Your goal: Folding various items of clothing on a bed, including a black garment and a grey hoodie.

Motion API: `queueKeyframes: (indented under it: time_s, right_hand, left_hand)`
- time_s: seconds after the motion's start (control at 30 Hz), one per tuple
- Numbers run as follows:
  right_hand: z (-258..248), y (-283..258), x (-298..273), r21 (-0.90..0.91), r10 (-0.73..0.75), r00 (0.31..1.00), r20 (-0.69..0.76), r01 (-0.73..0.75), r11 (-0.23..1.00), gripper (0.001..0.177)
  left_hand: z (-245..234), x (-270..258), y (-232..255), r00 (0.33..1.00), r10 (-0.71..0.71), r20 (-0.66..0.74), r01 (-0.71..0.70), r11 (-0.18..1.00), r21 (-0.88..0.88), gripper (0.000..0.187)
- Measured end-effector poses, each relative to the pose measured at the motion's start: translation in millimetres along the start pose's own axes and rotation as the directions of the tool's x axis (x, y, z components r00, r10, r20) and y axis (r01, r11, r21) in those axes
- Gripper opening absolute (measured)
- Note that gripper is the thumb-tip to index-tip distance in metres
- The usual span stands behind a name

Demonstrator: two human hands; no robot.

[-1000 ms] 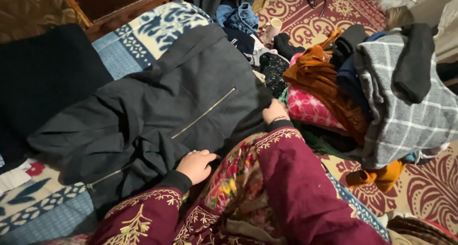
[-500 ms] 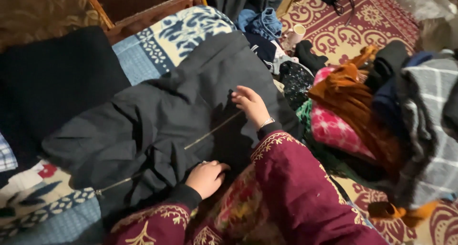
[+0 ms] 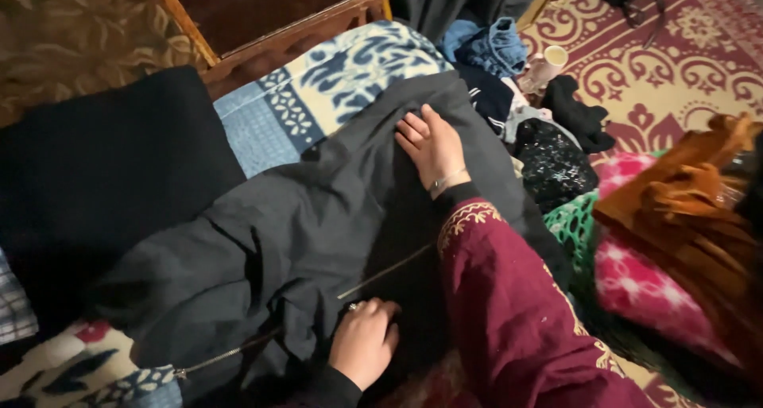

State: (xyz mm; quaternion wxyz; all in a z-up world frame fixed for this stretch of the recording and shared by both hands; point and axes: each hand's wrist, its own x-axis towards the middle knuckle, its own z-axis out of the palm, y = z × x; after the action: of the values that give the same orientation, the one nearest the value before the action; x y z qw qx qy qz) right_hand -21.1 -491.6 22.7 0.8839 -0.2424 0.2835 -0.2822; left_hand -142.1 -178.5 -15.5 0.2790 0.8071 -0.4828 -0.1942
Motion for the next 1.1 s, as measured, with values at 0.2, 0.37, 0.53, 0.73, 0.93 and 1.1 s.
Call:
queueKeyframes:
  time_s: [0.2, 0.37, 0.53, 0.73, 0.93, 1.1]
  right_hand:
    - [13.2, 10.9, 30.2, -0.654, -0.05, 0.978, -0.201, -0.096, 0.75, 0.036]
    - [15.6, 8.7, 31.2, -0.619, -0.521, 0.793, 0.314, 0.588, 0.521, 0.046]
    - [6.9, 9.0, 27.7, -0.695, -0.333, 0.616, 0.714, 0.682, -0.229, 0.027]
    - [21.4, 16.8, -5.6, -0.72, -0.305, 0.673, 0.674, 0.504, -0.477, 0.071]
    - [43.0, 21.7, -70.7, -0.674, -0.013, 0.762, 0.648, 0.565, -0.476, 0.048]
    - [18.0, 15.6, -150.6, -0.678, 0.176, 0.818, 0.547, 0.557, -0.479, 0.045]
  left_hand:
    - [-6.7, -0.4, 2.6, 0.995, -0.059, 0.084, 0.06, 0.998, -0.016, 0.031]
    - [-2.5, -0.1, 0.2, 0.998, -0.038, 0.056, 0.04, 0.999, -0.024, 0.025]
    - [-7.1, 2.8, -0.5, 0.996, -0.04, 0.074, 0.044, 0.998, -0.051, 0.027]
    - [-1.9, -1.0, -4.5, 0.999, 0.008, 0.052, -0.008, 1.0, -0.009, 0.028]
    - [-11.7, 0.2, -6.1, 0.995, 0.09, 0.036, -0.093, 0.993, 0.078, 0.042]
    - [-44.4, -1.0, -12.0, 0.982, 0.162, -0.098, -0.142, 0.973, 0.182, 0.043]
